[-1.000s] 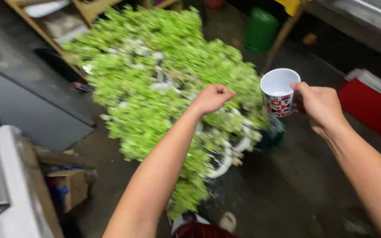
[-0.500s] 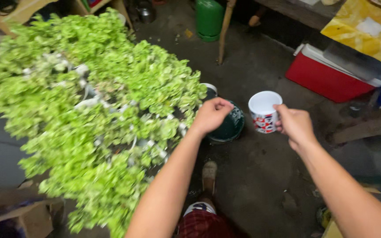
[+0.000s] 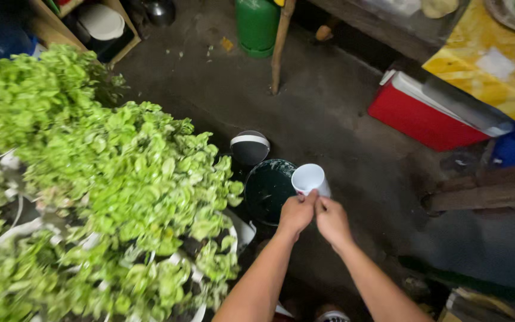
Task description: The person scoops water from a bucket using a mug and pours it into individual containers holding leafy green plants. The person repeats this process across multiple plant containers arranged on a table.
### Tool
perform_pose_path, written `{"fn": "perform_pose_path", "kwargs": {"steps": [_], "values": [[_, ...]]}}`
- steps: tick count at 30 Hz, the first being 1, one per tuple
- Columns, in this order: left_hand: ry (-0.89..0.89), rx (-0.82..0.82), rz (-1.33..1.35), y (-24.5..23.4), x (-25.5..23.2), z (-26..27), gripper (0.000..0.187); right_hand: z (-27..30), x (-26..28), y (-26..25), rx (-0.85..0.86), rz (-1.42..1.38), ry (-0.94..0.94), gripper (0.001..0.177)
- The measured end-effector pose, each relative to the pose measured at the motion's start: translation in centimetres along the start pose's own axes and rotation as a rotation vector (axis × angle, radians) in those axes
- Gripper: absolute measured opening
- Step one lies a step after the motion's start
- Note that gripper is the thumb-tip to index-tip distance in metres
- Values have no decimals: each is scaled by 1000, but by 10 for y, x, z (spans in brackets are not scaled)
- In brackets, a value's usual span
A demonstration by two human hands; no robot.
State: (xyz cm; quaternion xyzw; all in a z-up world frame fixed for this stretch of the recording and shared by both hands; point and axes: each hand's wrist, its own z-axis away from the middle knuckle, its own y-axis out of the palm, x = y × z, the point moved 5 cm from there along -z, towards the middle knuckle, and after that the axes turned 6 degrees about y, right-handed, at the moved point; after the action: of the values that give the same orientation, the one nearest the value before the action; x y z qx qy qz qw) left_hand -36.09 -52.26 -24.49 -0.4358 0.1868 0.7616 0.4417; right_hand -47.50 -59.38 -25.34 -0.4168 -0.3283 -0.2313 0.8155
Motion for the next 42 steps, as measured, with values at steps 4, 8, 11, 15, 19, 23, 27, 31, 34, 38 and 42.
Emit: {"fn": "perform_pose_path", "kwargs": {"steps": [4, 8, 11, 15, 19, 23, 27, 31, 34, 38, 42], "values": [[-60, -91, 212, 5, 43, -54, 39, -48, -2, 21, 91, 189, -133, 20], [-131, -206, 65, 10, 96, -116, 36, -111, -35, 53, 312, 389, -56, 16], [-178, -257, -143, 17, 150, -167, 37, -155, -50, 73, 366, 441, -243, 21], [-166, -304, -453, 20, 242, -247, 47, -216, -108, 81, 299, 418, -140, 25], [-361, -306, -438, 45, 330, -301, 46, -288, -198, 68, 347, 489, -152, 27], [-552, -205, -654, 78, 410, -360, 57, -350, -300, 40, 368, 676, -64, 28], [-632, -167, -725, 106, 483, -418, 60, -409, -390, 13, 489, 770, 201, 31], [-720, -68, -850, 120, 509, -445, 66, -444, -436, 2, 592, 842, 338, 33], [-797, -208, -572, 118, 503, -448, 69, -459, -445, 1, 569, 827, 402, 34], [-704, -308, -381, 110, 509, -462, 51, -482, -448, 11, 561, 825, 332, 35], [-793, -473, -149, 104, 547, -446, 56, -498, -447, 18, 541, 780, 287, 32]]}}
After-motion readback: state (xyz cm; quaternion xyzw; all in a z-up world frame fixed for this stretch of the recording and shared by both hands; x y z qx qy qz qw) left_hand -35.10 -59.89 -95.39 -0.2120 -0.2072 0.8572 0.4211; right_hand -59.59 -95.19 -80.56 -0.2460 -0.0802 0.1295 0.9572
